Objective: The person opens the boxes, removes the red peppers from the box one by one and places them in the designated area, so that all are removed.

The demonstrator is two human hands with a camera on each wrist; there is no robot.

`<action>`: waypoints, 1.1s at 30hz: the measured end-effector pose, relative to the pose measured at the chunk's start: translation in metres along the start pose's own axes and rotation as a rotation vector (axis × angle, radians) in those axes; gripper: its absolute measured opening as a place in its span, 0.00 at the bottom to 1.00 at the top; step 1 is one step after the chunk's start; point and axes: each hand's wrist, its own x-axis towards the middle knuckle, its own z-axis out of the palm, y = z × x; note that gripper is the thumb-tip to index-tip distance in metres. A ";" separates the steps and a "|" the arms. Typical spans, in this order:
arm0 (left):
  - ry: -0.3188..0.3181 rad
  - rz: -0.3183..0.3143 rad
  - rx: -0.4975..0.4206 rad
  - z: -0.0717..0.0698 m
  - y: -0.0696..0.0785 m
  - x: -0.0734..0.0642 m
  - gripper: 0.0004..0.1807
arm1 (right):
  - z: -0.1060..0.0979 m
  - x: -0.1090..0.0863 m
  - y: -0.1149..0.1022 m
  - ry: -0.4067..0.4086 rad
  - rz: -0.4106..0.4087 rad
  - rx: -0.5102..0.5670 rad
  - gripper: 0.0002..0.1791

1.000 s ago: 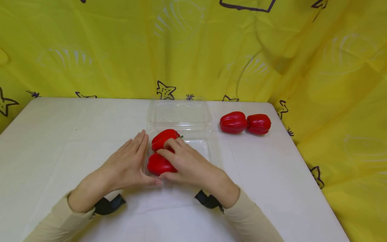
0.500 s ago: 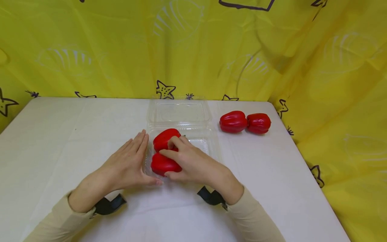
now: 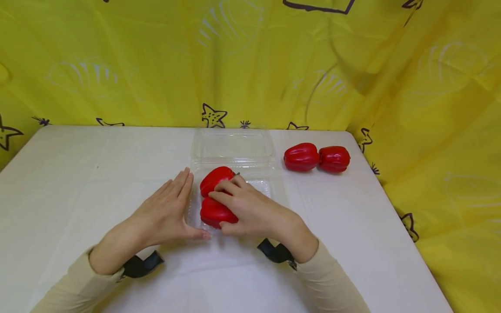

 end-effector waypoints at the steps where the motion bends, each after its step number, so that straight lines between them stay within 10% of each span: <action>1: 0.000 0.002 0.000 0.000 0.000 0.000 0.74 | 0.000 0.000 0.000 -0.002 -0.001 0.005 0.32; 33: 0.028 -0.010 0.030 0.000 0.003 -0.001 0.74 | -0.013 -0.011 0.003 0.093 0.100 0.011 0.31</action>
